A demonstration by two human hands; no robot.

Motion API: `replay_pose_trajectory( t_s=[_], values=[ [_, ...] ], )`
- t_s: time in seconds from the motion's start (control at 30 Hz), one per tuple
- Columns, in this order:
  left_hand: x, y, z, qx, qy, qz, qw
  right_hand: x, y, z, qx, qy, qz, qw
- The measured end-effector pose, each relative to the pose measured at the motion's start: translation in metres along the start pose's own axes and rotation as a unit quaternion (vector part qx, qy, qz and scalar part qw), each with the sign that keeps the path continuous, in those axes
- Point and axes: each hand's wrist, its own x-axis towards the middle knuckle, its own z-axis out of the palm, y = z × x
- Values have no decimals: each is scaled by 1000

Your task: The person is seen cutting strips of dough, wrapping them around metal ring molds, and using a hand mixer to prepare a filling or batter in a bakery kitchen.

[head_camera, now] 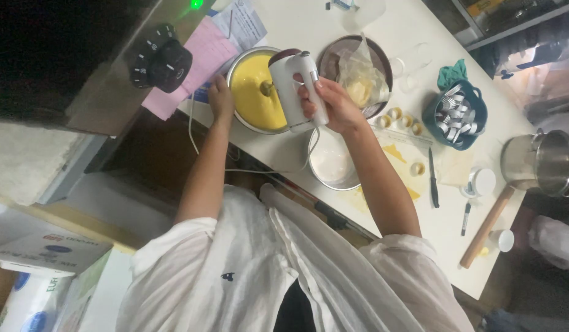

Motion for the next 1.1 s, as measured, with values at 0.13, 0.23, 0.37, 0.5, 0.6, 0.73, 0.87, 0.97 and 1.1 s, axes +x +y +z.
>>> replay_pose_trajectory(
  t_s=[0.13, 0.23, 0.37, 0.5, 0.6, 0.73, 0.87, 0.97, 1.1],
  values=[
    [-2, 9, -3, -26, -12, -19, 999, -3, -1, -2, 2, 2, 6, 1000],
    [-1, 4, -2, -36, -15, -16, 999, -6, -5, -6, 2, 5, 21, 1000],
    [-1, -3, -2, -25, -1, 26, 999, -6, -10, -10, 21, -3, 53, 998],
    [0, -1, -3, -5, -3, 25, 1000, -6, -11, -9, 28, -7, 58, 998],
    [0, 4, -3, -4, -5, 7, 1000, -6, -12, -5, 20, -1, 51, 999],
    [2, 0, -1, -4, -5, -14, 1000, -6, -9, -5, 8, -6, 44, 999],
    [5, -12, 1, 16, 2, -10, 1000, -7, -5, 0, 13, -18, 32, 999],
    [2, -4, -1, 1, -1, 17, 1000, -7, -2, -3, 17, -6, 28, 999],
    [-1, 6, -3, -14, -9, 3, 1000, -7, 0, -3, 21, 0, 30, 999]
  ],
)
